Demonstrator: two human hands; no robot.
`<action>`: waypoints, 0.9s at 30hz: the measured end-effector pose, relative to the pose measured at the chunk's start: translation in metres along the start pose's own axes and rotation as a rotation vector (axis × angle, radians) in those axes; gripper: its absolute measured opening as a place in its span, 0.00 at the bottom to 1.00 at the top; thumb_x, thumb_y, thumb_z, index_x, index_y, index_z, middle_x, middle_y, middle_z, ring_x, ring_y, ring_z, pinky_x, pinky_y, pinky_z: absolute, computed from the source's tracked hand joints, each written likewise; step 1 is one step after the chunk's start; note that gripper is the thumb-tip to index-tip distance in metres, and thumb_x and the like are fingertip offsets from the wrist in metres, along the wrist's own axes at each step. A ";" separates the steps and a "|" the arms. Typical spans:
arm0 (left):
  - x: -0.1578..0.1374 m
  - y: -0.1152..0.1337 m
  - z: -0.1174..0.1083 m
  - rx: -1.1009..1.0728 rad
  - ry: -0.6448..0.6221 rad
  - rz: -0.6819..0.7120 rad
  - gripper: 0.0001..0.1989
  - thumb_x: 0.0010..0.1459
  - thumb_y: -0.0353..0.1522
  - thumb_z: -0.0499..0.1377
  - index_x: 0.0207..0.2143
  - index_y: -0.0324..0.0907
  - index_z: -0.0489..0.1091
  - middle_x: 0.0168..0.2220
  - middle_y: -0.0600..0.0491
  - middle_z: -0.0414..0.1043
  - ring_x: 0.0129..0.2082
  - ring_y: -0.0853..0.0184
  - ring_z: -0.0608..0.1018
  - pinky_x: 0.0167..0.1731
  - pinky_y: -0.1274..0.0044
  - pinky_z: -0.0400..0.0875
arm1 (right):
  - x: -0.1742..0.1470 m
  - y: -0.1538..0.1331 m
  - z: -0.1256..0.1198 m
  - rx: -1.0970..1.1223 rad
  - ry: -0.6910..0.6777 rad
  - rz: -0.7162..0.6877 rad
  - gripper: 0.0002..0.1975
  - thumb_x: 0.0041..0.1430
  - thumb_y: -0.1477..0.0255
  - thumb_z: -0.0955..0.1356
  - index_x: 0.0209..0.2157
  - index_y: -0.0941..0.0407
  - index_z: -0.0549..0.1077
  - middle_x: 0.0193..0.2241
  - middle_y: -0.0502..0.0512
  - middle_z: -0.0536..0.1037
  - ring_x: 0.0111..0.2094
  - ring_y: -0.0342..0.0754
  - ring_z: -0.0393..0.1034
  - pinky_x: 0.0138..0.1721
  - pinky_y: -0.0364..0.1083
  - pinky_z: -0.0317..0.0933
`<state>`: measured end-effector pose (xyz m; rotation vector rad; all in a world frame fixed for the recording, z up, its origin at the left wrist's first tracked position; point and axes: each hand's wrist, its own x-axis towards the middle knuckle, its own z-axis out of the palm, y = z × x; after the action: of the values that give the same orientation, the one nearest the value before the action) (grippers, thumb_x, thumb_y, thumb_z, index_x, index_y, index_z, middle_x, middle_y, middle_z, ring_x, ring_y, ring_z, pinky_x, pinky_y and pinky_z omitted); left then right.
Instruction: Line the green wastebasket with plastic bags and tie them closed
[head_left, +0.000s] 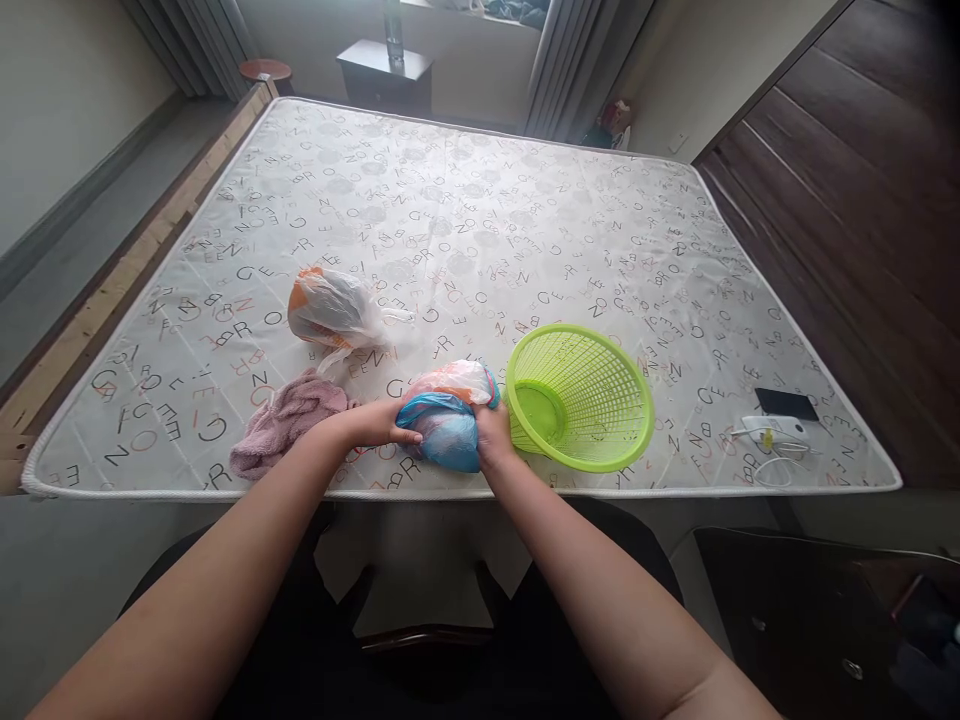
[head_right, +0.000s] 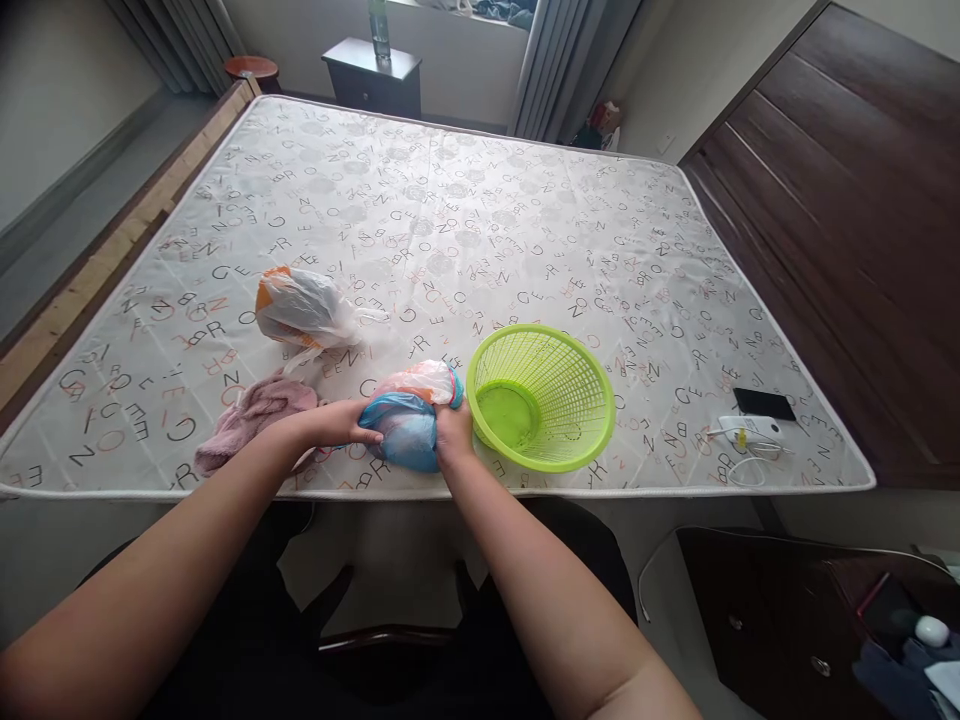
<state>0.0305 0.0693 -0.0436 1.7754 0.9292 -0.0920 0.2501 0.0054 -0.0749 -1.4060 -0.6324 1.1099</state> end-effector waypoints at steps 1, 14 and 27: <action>0.000 -0.001 0.001 0.007 -0.057 -0.017 0.35 0.52 0.51 0.67 0.60 0.48 0.72 0.53 0.49 0.79 0.53 0.50 0.79 0.54 0.66 0.72 | -0.002 -0.003 0.001 -0.003 0.016 0.030 0.17 0.53 0.62 0.72 0.44 0.53 0.78 0.42 0.54 0.83 0.45 0.56 0.77 0.47 0.53 0.72; 0.003 0.002 0.011 0.143 0.226 -0.186 0.36 0.46 0.42 0.70 0.59 0.45 0.72 0.48 0.45 0.81 0.49 0.45 0.81 0.51 0.63 0.75 | -0.006 -0.008 0.014 0.352 -0.138 0.090 0.20 0.50 0.68 0.74 0.47 0.53 0.77 0.45 0.52 0.83 0.48 0.55 0.76 0.53 0.55 0.70; 0.005 0.019 0.006 -0.277 0.542 0.021 0.46 0.53 0.42 0.68 0.70 0.43 0.54 0.59 0.44 0.74 0.55 0.54 0.78 0.57 0.66 0.73 | -0.007 -0.027 0.008 0.550 -0.423 0.399 0.24 0.53 0.63 0.76 0.52 0.52 0.75 0.51 0.53 0.82 0.54 0.55 0.75 0.57 0.54 0.69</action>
<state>0.0480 0.0647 -0.0337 1.5719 1.2358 0.5315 0.2463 0.0075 -0.0466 -0.8367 -0.2959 1.7693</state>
